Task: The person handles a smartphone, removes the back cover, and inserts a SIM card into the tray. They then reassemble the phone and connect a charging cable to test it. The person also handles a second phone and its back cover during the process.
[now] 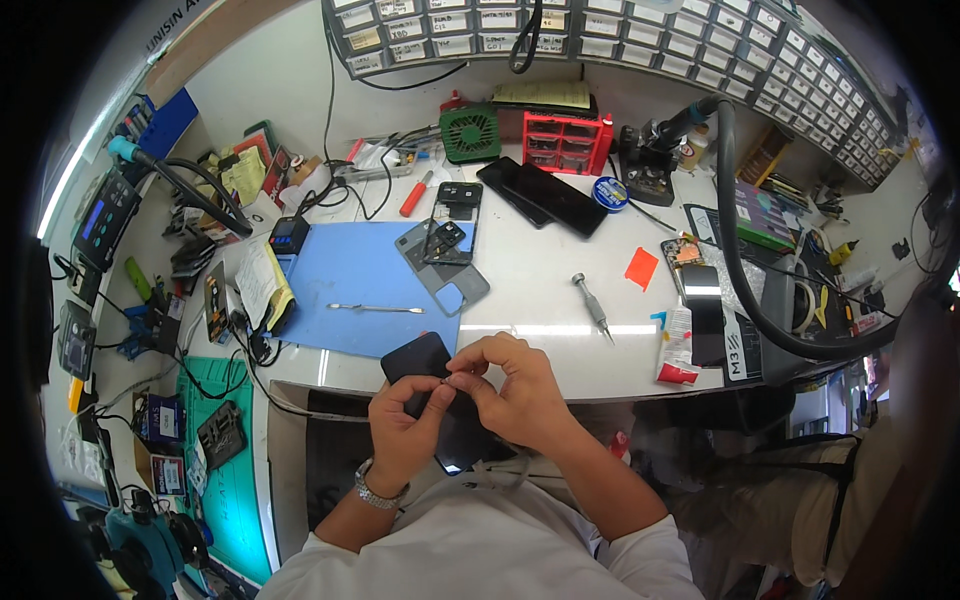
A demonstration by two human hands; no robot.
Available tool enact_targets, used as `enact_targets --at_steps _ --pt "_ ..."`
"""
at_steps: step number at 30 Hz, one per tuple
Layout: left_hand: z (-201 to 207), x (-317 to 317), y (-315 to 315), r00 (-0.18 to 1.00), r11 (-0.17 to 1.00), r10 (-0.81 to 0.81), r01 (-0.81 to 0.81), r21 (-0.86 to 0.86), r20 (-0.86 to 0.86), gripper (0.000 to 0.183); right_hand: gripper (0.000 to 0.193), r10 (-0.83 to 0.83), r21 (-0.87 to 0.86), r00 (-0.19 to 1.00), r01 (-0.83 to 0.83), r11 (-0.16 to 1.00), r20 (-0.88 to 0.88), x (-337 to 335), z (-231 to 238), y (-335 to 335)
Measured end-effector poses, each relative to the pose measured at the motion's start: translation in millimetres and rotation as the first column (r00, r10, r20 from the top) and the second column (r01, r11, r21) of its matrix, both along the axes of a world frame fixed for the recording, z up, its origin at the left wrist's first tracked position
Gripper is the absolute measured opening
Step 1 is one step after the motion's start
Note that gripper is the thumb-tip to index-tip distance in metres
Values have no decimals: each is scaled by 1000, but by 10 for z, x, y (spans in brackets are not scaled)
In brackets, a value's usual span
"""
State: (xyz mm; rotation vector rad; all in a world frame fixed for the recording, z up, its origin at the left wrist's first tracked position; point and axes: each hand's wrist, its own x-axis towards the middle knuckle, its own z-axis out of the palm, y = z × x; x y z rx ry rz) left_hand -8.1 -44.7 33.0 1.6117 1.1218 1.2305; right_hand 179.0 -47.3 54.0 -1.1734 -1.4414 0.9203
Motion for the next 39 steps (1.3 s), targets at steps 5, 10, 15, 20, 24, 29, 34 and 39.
enact_targets --at_steps 5,10,15,20,24,29,34,39 --pt "-66 -22 6 1000 1000 4 -4 4 -28 14 19 1 -63 992 -9 998 -123 -33 15 10" --pt "-55 -27 1 996 1000 -29 29 -2 -80 15 19 82 -104 996 -84 991 -18 54 42 32" --pt "4 -6 -10 997 999 -29 27 -27 -67 16 15 91 -175 995 -96 980 -36 87 3 73" --pt "-21 1 -13 999 999 -21 20 -26 -26 17 13 129 -224 989 -140 964 -66 105 -106 81" --pt "-23 -7 -13 998 998 -33 31 -52 -45 18 11 137 -247 989 -148 957 -62 114 -96 83" --pt "-50 3 -16 998 999 -33 31 -35 -46 18 11 130 -321 969 -193 927 -208 98 -159 83" --pt "-52 3 -15 997 990 42 -32 -138 67 16 17 45 -327 954 -146 934 -296 37 -157 58" --pt "-82 -6 21 977 980 102 -67 -186 185 18 18 2 -295 980 -61 954 -197 -68 -172 -9"
